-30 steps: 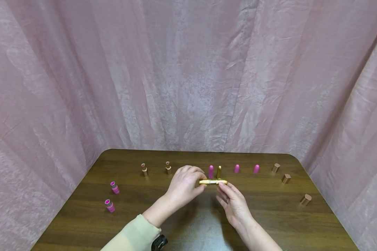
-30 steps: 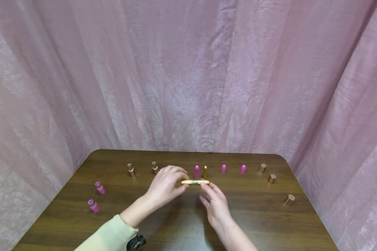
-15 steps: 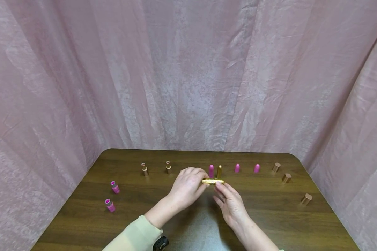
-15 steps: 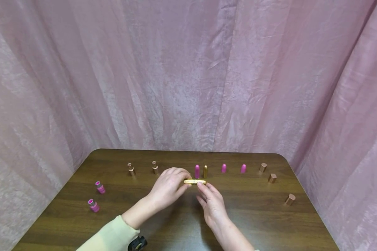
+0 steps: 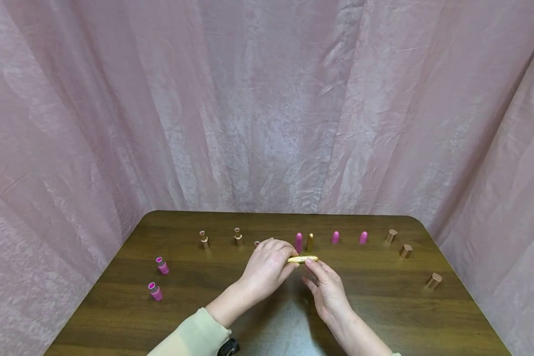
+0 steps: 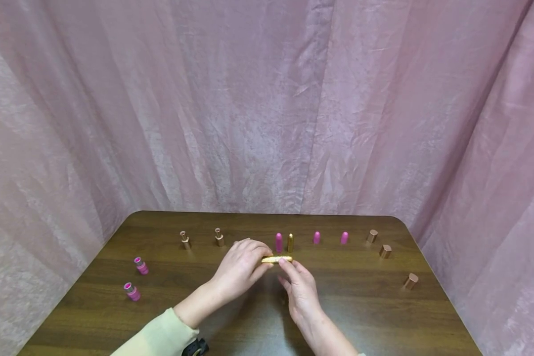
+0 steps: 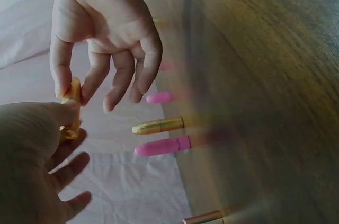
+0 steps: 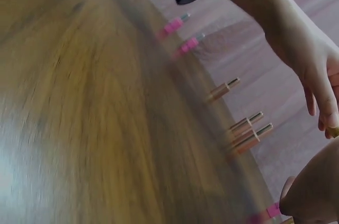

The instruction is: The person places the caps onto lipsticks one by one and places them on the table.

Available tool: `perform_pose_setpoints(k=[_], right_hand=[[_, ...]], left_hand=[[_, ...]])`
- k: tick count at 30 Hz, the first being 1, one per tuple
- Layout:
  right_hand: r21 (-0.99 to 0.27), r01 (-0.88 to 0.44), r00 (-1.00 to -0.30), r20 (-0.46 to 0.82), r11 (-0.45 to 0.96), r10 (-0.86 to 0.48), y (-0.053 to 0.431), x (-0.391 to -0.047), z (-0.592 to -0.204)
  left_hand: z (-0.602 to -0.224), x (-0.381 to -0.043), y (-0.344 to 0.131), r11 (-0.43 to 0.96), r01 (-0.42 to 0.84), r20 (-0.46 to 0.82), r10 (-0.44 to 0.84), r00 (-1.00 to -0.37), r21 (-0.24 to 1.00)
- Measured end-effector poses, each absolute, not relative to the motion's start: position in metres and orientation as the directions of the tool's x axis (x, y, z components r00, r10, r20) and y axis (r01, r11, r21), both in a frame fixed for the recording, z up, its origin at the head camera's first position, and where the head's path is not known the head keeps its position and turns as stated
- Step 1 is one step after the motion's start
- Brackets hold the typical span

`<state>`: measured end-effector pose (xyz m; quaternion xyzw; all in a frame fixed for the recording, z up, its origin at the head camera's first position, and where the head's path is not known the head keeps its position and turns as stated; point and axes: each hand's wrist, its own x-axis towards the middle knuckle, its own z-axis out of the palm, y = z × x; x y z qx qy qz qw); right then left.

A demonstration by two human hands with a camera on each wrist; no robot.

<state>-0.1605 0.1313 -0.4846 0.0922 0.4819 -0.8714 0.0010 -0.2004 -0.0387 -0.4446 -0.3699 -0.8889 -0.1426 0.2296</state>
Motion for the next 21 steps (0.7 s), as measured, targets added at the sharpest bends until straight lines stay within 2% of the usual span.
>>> perform_pose_setpoints(k=[6,14,21], right_hand=[[-0.925,0.072,-0.981,-0.133,-0.372,0.141,0.134,-0.16,-0.492],[-0.999,0.034,-0.981,-0.039,-0.028,0.192,0.139,-0.157,-0.498],[-0.999,-0.04,-0.992,0.039,0.0,0.123,0.143,-0.154,-0.499]], left_hand=[[-0.449,-0.197,-0.041,0.716,0.688,0.474,0.567,-0.673,0.12],[-0.457,-0.194,-0.045,0.752,0.637,0.362,0.554,-0.75,0.169],[-0.465,-0.195,-0.045,0.741,0.641,0.355,0.555,-0.752,0.199]])
